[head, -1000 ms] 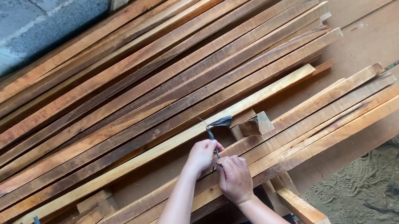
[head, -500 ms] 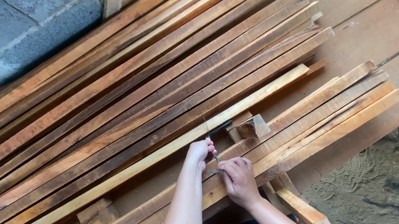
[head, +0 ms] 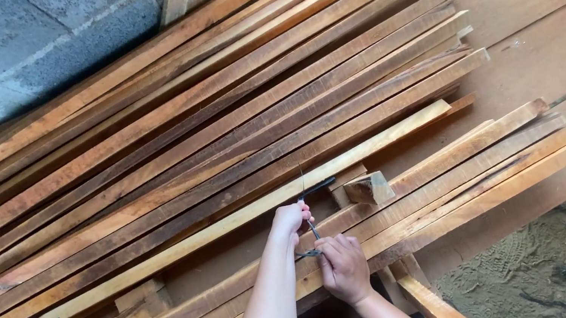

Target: The person ties a black strap around a stack of wooden planks to secure them. They then lift the bundle, move it to a different location, and place it down. Finally, they arrange several loose wooden planks on a wooden surface.

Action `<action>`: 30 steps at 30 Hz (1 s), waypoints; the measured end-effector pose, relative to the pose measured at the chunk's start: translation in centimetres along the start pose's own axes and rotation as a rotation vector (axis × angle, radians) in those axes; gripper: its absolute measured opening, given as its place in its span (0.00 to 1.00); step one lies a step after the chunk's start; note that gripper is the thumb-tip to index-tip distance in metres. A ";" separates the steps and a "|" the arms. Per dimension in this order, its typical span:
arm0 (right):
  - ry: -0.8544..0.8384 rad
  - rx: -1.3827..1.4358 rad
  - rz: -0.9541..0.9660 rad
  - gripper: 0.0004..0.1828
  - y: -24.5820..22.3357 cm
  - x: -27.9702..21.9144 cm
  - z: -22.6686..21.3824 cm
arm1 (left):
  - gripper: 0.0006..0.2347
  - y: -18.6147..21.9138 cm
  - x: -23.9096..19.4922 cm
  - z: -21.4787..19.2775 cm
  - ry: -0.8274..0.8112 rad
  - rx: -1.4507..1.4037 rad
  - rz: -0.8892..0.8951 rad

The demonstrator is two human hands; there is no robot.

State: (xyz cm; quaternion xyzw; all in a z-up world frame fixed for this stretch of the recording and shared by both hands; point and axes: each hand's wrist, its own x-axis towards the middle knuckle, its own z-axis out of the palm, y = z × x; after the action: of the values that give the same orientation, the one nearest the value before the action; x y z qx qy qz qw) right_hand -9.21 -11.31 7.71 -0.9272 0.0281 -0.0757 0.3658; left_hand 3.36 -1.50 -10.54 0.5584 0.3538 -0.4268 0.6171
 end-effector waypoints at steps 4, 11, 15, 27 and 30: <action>-0.016 0.060 0.137 0.06 -0.2 0.5 0.3 | 0.10 0.8 -1.4 0.2 -0.006 0.079 0.001; 0.040 0.410 0.537 0.13 0.0 3.4 1.3 | 0.10 -0.6 1.2 -0.8 -0.066 -0.027 -0.031; 0.071 0.556 0.688 0.16 -1.1 5.7 1.6 | 0.10 0.3 0.3 -0.4 -0.061 -0.034 -0.051; -0.152 -0.093 0.336 0.14 0.1 3.3 -1.6 | 0.08 1.0 -0.7 0.3 -0.042 -0.001 -0.061; -0.524 -0.189 0.707 0.19 -1.7 5.2 -4.6 | 0.08 0.9 -0.2 -0.1 -0.024 -0.034 -0.030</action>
State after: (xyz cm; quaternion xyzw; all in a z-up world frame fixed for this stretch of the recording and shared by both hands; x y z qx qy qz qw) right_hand -4.82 -13.71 12.84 -0.8777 0.2565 0.2943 0.2778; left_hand 4.14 -1.42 -10.03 0.5375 0.3618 -0.4365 0.6242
